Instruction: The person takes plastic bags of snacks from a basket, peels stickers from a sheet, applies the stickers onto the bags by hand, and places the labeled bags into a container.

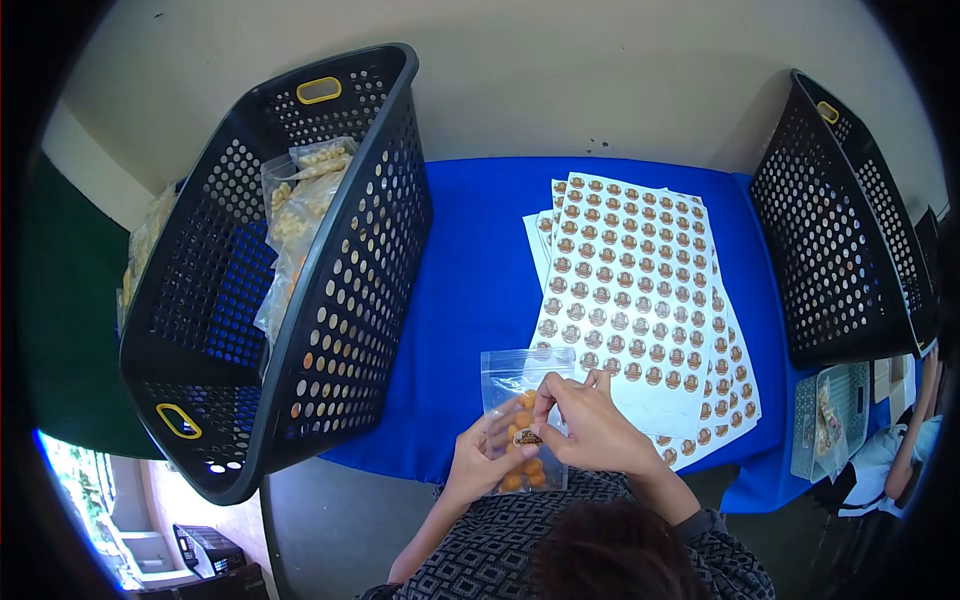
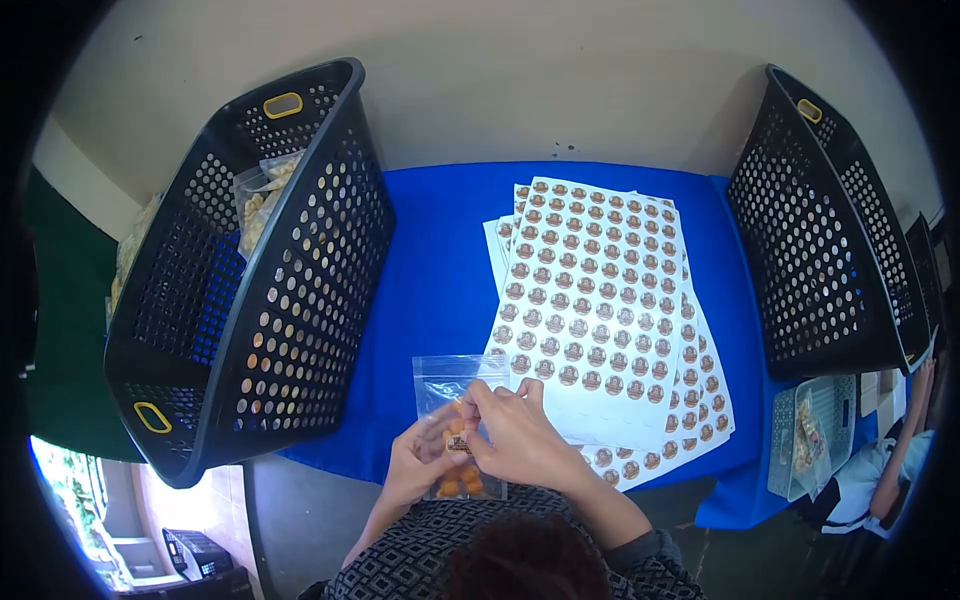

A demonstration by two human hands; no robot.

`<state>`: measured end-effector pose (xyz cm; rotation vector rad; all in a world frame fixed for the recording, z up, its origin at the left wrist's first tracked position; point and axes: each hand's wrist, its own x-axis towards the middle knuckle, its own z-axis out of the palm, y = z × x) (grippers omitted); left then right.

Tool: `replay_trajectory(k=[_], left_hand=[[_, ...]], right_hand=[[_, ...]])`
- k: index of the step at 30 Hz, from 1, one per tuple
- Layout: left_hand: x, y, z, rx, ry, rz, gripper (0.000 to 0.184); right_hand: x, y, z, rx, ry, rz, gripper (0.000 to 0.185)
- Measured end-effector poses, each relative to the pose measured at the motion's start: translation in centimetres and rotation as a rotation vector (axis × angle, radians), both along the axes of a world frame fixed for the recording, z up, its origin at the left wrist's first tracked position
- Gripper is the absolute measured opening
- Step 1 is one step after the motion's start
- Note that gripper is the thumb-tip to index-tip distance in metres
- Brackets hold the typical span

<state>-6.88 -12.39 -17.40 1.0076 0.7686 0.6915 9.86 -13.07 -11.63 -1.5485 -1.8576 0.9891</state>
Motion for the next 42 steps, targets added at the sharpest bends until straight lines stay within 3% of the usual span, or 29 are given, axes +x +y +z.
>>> replay_trajectory(k=[11,14,16,17,18,20,22,24,25,31,42], left_hand=[[0.6,-0.5,-0.3,-0.01,0.031,0.07,0.052],[0.8,-0.5,0.1,0.013,0.054,0.106,0.051],[1.0,-0.4,0.5,0.037,0.064,0.123,0.052],[1.1,-0.3,1.0,0.019,0.046,0.154,0.054],[1.1,-0.4,1.1,-0.004,0.029,0.184,0.055],[1.0,-0.1,0.4,0.012,0.005,0.165,0.059],[1.0,-0.1,-0.1,0.106,-0.095,0.172,0.051],[0.7,0.2,-0.5,0.097,-0.041,0.13,0.047],[0.6,0.2,-0.6,0.084,0.014,0.093,0.042],[0.8,0.3,-0.1,0.065,-0.052,0.162,0.035],[1.3,0.4,0.9,0.048,-0.074,0.137,0.03]], right_hand=[[-0.5,-0.5,-1.8,0.06,-0.016,-0.072,0.02],[-0.4,-0.6,-2.9,0.301,-0.03,-0.187,0.033],[-0.5,-0.9,-3.6,0.366,0.249,-0.423,0.053],[-0.2,-1.2,-3.9,0.273,0.196,-0.443,0.07],[-0.1,-1.4,-4.4,0.282,0.195,-0.442,0.07],[-0.1,-1.6,-6.0,-0.21,0.759,-0.406,0.087],[0.0,-1.6,-5.8,-0.223,0.753,-0.332,0.077],[-0.3,-1.2,-4.3,-0.522,0.976,-0.138,0.049],[-0.7,-1.2,-4.0,-0.507,0.929,-0.2,0.028],[-1.7,-1.4,-5.3,-0.356,0.967,-0.222,0.025],[-1.0,-1.5,-5.7,-0.313,0.984,-0.233,0.023]])
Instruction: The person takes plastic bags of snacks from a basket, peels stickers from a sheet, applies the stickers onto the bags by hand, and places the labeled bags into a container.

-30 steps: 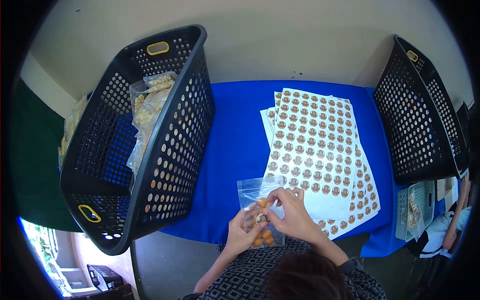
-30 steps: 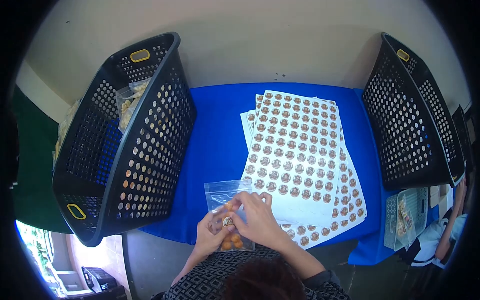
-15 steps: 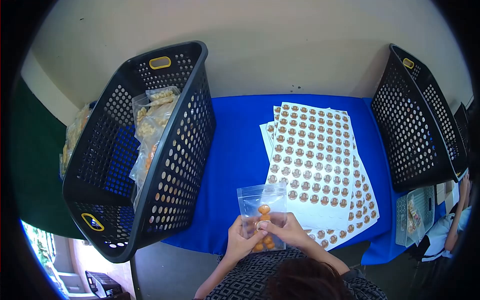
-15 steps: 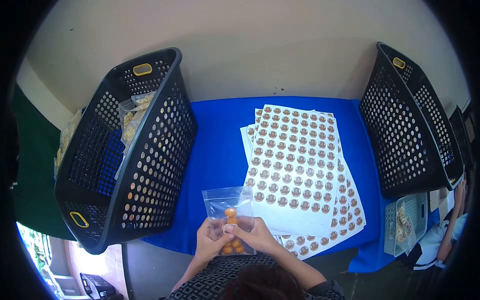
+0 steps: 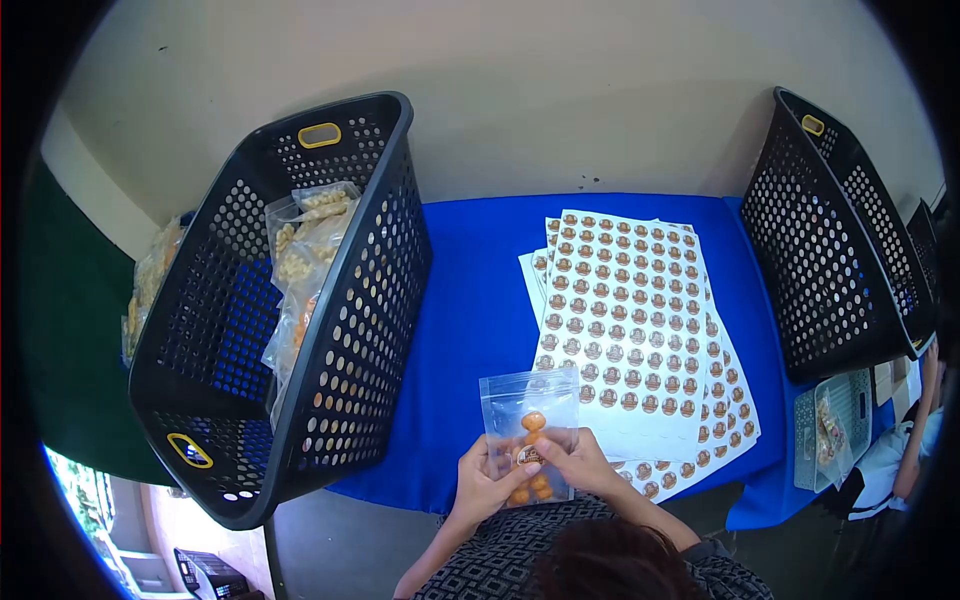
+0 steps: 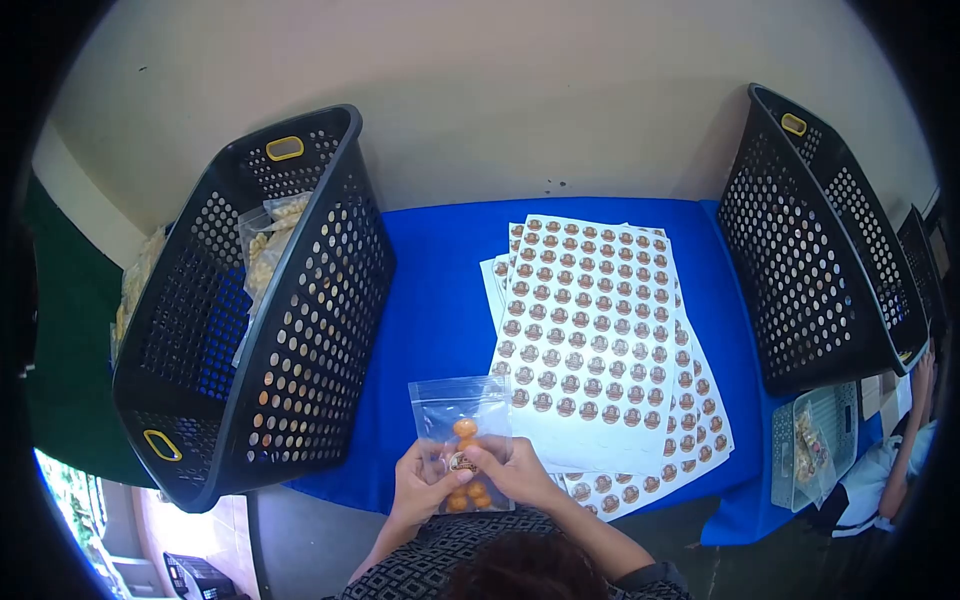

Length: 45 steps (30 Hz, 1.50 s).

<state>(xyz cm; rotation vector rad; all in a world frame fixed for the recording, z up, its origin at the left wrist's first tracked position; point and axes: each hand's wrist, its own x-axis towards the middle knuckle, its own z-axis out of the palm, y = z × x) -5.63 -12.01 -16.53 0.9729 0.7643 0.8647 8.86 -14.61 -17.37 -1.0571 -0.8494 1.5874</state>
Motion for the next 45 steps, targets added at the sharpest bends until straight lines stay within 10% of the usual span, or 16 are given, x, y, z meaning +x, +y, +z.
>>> replay_trajectory(k=[10,21,26,45], left_hand=[[-0.3,0.4,-1.4,0.111,0.152,0.142,0.015],[0.0,0.3,-1.4,0.059,0.137,0.097,0.015],[-1.3,0.6,-1.3,0.299,0.564,-0.105,0.026],[-1.5,0.6,-1.0,0.498,0.384,-0.077,0.023]], right_hand=[[0.5,0.3,-0.5,0.193,-0.619,0.026,0.028],[0.1,0.1,0.5,0.145,-0.355,0.072,0.027],[0.4,0.0,0.5,0.051,-0.267,0.024,0.027],[0.7,-0.1,0.9,0.286,-0.427,0.121,0.025]])
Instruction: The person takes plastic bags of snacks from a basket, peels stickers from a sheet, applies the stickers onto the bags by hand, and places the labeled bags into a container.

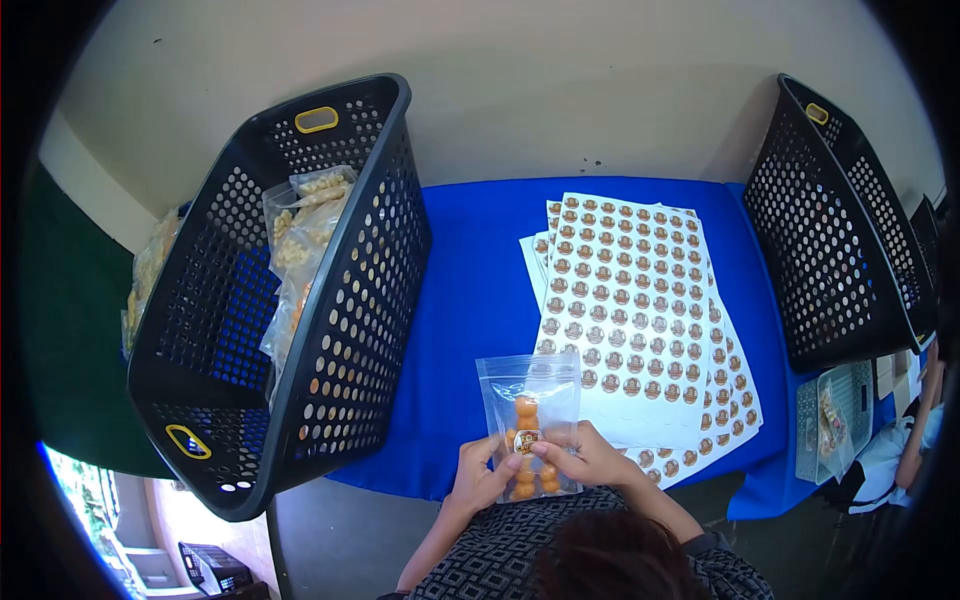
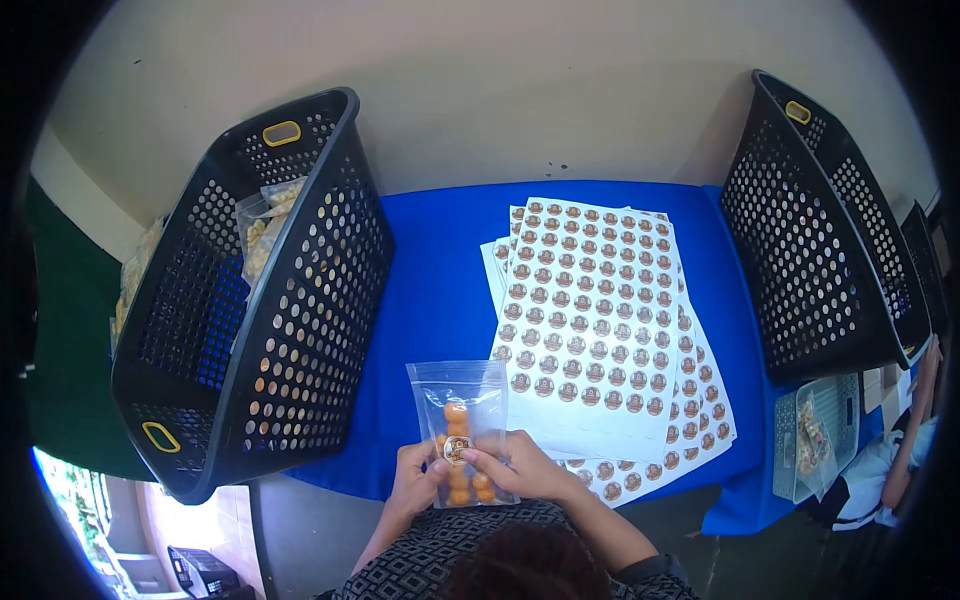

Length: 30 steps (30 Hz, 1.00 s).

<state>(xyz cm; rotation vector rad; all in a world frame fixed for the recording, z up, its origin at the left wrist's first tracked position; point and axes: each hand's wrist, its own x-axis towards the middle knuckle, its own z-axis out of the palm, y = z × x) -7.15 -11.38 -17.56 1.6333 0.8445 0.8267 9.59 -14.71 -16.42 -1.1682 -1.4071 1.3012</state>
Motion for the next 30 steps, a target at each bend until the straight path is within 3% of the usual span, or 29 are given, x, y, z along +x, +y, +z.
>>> replay_trajectory(k=[5,10,12,18,21,23,30], left_hand=[[0.2,-0.1,1.3,-0.123,0.187,0.025,0.024],[0.2,-0.1,1.2,-0.132,0.188,0.002,0.024],[0.2,0.0,1.1,-0.13,0.206,-0.022,0.023],[0.4,-0.1,0.1,-0.15,0.029,0.037,0.024],[0.3,-0.2,-0.1,-0.274,-0.032,0.062,0.023],[0.2,-0.2,0.0,-0.491,-0.128,0.074,0.022],[0.4,-0.1,-0.7,-0.445,-0.302,0.114,0.014]], right_hand=[[0.4,0.2,-0.5,-0.087,-0.099,0.039,0.024],[-0.7,0.1,-1.4,-0.085,0.129,-0.192,0.027],[-0.2,0.2,-0.6,-0.126,0.077,-0.167,0.026],[0.2,0.0,-0.7,-0.173,0.06,-0.134,0.021],[-0.1,-0.1,-1.4,-0.13,0.058,-0.142,0.016],[-0.2,0.0,-1.8,-0.093,0.071,-0.16,0.014],[-0.2,0.2,-0.2,-0.057,0.144,-0.136,0.024]])
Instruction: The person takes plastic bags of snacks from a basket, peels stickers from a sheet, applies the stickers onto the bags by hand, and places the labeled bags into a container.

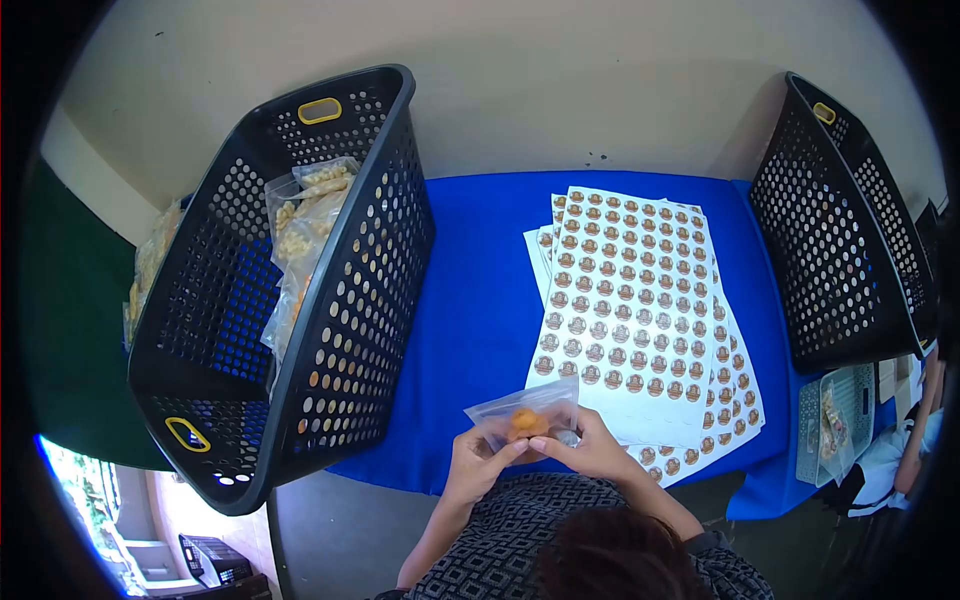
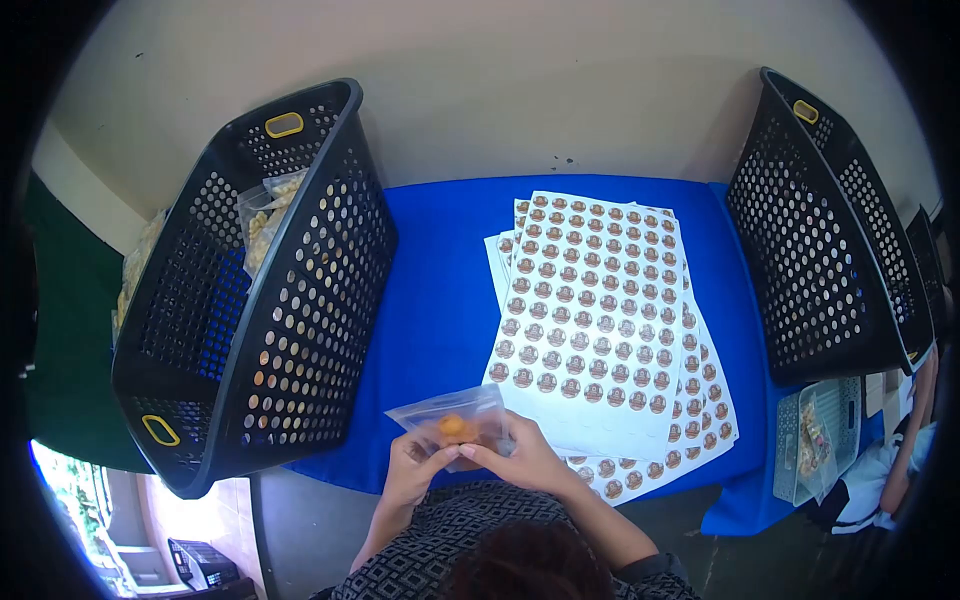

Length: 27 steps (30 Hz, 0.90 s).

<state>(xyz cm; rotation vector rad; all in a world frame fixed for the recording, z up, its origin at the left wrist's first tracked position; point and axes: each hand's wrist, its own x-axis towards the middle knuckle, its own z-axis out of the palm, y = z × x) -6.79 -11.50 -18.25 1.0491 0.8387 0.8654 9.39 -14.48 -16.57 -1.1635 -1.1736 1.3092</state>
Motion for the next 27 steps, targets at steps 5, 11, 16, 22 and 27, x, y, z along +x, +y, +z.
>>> replay_trajectory(k=[5,11,16,22,27], left_hand=[[0.1,-0.1,1.0,-0.113,0.078,-0.013,0.009],[0.8,0.0,0.5,-0.045,0.021,0.188,0.012],[0.9,-0.2,0.3,0.032,0.119,0.173,0.014],[1.2,-0.5,0.1,-0.002,0.047,0.104,0.017],[1.2,-0.4,0.5,0.002,-0.032,0.046,0.02]], right_hand=[[0.3,-0.1,-0.5,-0.137,0.08,0.116,0.027],[0.1,-0.2,-1.0,-0.158,0.054,0.133,0.026],[-0.1,-0.1,-1.0,-0.188,0.093,0.063,0.023],[-0.4,0.0,-3.1,-0.161,0.204,-0.039,0.019],[-0.7,-0.1,-2.5,-0.17,0.273,-0.102,0.017]])
